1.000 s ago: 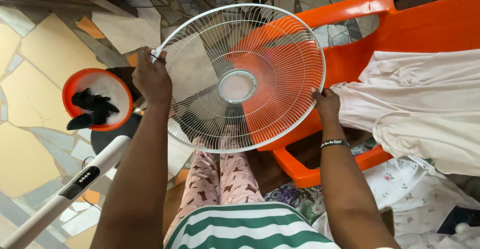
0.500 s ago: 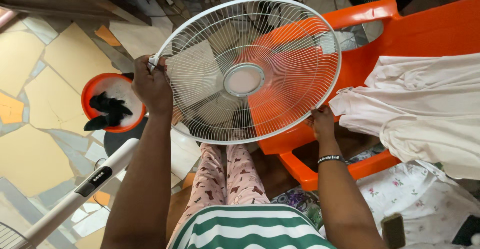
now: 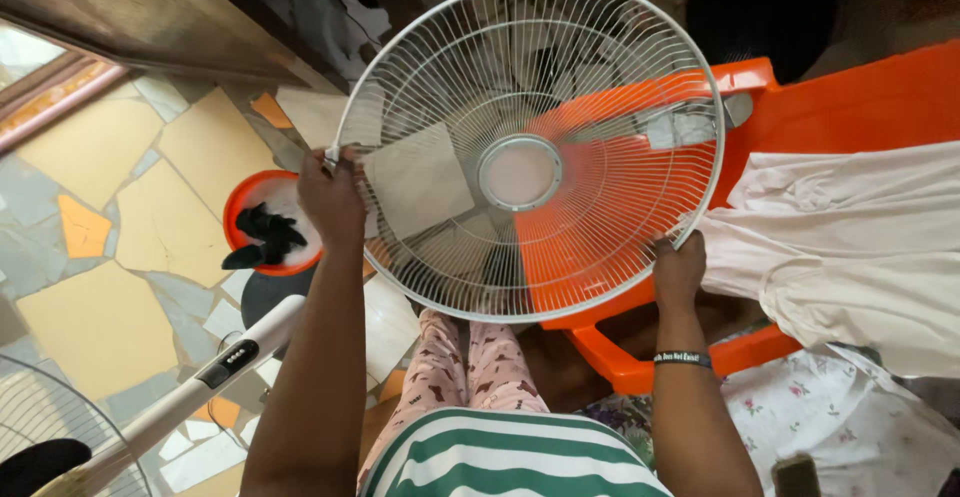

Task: The person assembles a white pedestal fan by attaching the front wire cage to the fan head. They align the cage with the fan blades and secure it in place, completing the assembly of the fan unit.

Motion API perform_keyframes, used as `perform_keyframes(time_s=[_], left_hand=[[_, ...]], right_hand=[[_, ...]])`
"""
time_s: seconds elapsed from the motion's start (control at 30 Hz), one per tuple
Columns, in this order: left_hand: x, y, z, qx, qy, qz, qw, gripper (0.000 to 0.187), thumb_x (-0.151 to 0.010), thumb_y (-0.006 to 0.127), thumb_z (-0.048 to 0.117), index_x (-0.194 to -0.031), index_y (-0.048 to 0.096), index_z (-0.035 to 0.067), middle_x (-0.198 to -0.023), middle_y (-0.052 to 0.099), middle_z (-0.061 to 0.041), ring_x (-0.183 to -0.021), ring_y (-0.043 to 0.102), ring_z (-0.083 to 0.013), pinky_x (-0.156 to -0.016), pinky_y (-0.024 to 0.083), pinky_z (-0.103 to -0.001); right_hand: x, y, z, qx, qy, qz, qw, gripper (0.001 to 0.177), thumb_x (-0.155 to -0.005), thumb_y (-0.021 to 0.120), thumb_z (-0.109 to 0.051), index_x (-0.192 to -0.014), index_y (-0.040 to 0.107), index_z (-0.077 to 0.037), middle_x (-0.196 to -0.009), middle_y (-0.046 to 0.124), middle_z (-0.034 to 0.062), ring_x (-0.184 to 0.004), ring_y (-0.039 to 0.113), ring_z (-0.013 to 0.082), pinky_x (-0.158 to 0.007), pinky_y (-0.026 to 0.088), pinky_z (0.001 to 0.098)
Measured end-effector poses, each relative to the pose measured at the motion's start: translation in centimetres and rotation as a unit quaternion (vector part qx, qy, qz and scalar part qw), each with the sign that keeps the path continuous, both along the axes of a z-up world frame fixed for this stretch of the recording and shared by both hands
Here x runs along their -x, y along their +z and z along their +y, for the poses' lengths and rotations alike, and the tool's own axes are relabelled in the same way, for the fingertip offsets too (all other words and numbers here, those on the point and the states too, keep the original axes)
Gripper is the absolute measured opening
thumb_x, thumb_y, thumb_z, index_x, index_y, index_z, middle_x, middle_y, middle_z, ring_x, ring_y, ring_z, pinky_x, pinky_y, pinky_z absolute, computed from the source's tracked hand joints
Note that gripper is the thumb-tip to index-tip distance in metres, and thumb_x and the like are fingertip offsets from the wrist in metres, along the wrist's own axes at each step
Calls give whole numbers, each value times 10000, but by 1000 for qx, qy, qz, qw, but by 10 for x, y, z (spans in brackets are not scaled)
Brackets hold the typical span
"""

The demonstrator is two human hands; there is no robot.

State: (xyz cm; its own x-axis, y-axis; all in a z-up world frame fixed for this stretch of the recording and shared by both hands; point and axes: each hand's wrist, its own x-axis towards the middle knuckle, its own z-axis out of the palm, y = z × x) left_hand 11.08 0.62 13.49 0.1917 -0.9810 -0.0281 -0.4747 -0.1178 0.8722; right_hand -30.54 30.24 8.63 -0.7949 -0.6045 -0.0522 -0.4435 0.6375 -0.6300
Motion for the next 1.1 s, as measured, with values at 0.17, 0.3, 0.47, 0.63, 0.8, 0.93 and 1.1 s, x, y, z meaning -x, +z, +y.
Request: perform_keyframes(time_s=[0.17, 0.3, 0.47, 0.63, 0.8, 0.93, 1.1], left_hand=[[-24, 6, 4, -122, -26, 164, 978, 264, -949, 714, 245, -1072, 645, 22, -821, 716, -75, -671, 699, -142, -565, 538, -303], [-45, 13, -1, -213, -4, 275, 938, 389, -983, 701, 375, -1095, 651, 6, -849, 715, -111, -666, 672, -160, -583, 528, -300], [-86, 40, 2, -248, 14, 421, 872, 534, -1034, 498, 526, -1103, 680, 29, -869, 718, -106, -683, 692, -187, -617, 571, -326], [-126, 48, 0, -203, 7, 476, 856, 402, -1024, 542, 381, -1117, 620, -3, -873, 731, -133, -715, 712, -235, -664, 593, -365], [-166, 50, 3, -161, -52, 543, 823, 203, -986, 577, 98, -1081, 604, -78, -859, 700, -142, -712, 684, -231, -649, 564, -370], [-180, 49, 4, -188, 51, 452, 870, 313, -831, 520, 14, -1101, 678, 12, -873, 718, -127, -712, 701, -213, -638, 602, -399], [-201, 62, 20, -209, 129, 422, 873, 404, -1010, 626, 319, -1058, 643, -81, -818, 679, -235, -558, 633, -304, -506, 537, -422]], right_hand=[[-2, 79, -19, 84, -92, -167, 978, 152, -967, 667, 2, -1072, 556, 10, -966, 667, 132, -799, 695, 243, -703, 595, 387], [3, 127, -43, 177, -96, -280, 939, 185, -978, 615, -1, -1140, 528, -3, -1006, 686, 137, -813, 725, 245, -707, 615, 388], [8, 156, -73, 222, -13, -309, 925, 233, -988, 628, -8, -1198, 529, 17, -1071, 677, 130, -865, 716, 223, -727, 627, 378], [18, 164, -120, 202, 53, -367, 907, 416, -928, 622, 23, -1307, 452, -3, -1105, 660, 139, -870, 701, 222, -728, 609, 387], [-4, 197, -174, 164, 72, -375, 910, 491, -881, 580, 26, -1351, 448, -23, -1060, 675, 207, -819, 705, 267, -678, 599, 401], [-30, 246, -220, 182, 145, -394, 889, 562, -829, 586, 59, -1360, 444, -54, -1055, 666, 155, -829, 703, 232, -674, 607, 386], [-57, 311, -249, 198, 278, -347, 873, 570, -851, 602, 100, -1405, 493, 25, -1106, 689, 158, -892, 698, 215, -758, 598, 356]])
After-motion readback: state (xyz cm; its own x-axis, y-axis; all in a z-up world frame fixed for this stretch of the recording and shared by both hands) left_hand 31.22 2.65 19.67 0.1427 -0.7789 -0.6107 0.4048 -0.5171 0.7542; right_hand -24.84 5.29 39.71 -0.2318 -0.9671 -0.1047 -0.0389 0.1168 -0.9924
